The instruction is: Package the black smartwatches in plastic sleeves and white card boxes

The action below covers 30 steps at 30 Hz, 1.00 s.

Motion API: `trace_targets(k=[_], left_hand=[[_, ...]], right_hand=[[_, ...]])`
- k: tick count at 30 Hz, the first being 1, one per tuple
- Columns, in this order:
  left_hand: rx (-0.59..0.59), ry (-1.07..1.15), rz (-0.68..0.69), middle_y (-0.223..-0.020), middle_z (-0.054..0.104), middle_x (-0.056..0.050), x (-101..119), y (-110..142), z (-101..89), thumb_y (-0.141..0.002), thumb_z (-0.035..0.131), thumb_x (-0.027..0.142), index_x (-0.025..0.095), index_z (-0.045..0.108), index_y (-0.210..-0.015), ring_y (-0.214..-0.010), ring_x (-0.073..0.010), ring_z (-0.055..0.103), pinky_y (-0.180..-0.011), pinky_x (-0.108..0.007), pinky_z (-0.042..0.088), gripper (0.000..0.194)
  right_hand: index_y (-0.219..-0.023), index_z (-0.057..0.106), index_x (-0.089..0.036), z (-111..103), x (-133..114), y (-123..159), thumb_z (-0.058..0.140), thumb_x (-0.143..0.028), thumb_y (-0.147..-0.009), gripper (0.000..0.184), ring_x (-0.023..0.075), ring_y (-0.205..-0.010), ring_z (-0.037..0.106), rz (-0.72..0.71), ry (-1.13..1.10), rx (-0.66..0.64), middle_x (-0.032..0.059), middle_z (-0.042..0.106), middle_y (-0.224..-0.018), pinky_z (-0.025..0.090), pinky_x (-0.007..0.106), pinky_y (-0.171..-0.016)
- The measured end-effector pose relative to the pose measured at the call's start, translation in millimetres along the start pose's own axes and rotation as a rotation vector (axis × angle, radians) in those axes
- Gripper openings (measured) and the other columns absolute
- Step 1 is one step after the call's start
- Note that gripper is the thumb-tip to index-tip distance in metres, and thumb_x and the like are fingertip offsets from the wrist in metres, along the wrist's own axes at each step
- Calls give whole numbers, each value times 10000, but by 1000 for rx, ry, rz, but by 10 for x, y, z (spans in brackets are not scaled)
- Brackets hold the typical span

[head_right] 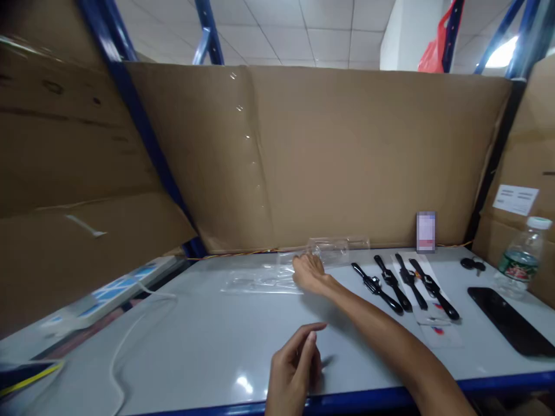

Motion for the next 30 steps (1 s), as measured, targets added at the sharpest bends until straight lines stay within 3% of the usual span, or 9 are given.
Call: trace_targets(k=[3,6,8,10,16,20,25,27,30], left_hand=[[120,99,12,-488,496,60,56,0,-87,-844,623,595,167,703,-1035,-394,-106,439,-404,-214,365,476],[351,222,63,-660,602,44,63,-42,-260,-803,715,512,221,635,-1099,-491,-112,535,-424,-198,432,423],[454,340,114,-838,659,8,42,-93,-347,-744,778,474,233,615,-1045,-683,-149,632,-540,-222,527,420],[475,446,110,-972,666,-22,16,-145,-373,-740,781,487,242,595,-1063,-906,-195,656,-676,-266,563,446],[343,620,-50,-1030,732,-58,36,-168,-286,-768,711,619,310,544,-1191,-1030,-264,681,-823,-354,528,550],[215,631,-182,-1100,742,-120,-1,-163,-265,-781,673,646,334,467,-1378,-1041,-332,698,-778,-407,545,705],[144,730,-235,-1215,687,-134,38,-168,-259,-866,589,603,371,371,-1491,-1063,-275,692,-831,-363,541,701],[151,757,-237,-1168,685,-116,71,-163,-262,-864,600,595,389,364,-1499,-994,-241,699,-833,-355,549,708],[201,758,-236,-1099,685,-90,98,-160,-284,-829,633,624,414,407,-1474,-934,-215,690,-816,-334,562,715]], right_hand=[[-1056,652,-162,-33,37,67,560,-281,-956,181,234,-946,671,2,-80,15,105,735,-1005,455,294,-767],[-1073,612,-190,-183,36,301,471,-320,-1018,200,186,-902,660,36,-140,91,56,729,-990,424,254,-725],[-1058,583,-185,-285,5,562,405,-302,-1050,213,154,-833,644,65,-225,157,30,714,-914,399,230,-687],[-985,581,-187,-337,-51,878,406,-291,-1048,213,140,-729,610,73,-382,209,6,679,-800,361,224,-628],[-897,624,-187,-139,-216,1586,417,-294,-1009,258,159,-682,590,12,-492,96,31,688,-799,361,248,-626],[-725,610,-180,-18,-172,1680,404,-252,-992,345,152,-651,600,59,-685,61,27,662,-693,420,241,-665],[-649,605,-186,59,-129,1729,394,-262,-991,409,129,-442,515,125,-951,-121,-49,475,-437,438,237,-597],[-664,643,-186,1,-129,1781,415,-282,-990,409,131,-459,533,96,-882,-142,-41,507,-448,431,236,-596],[-670,692,-194,-194,-110,1877,474,-345,-989,415,154,-583,613,16,-582,-123,16,666,-590,413,246,-628]])
Point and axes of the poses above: each hand's wrist, its own y-axis away from the middle knuckle, its own z-axis out of the palm, x = y × z, the point moved 4 cm from there along -y, towards the middle knuckle
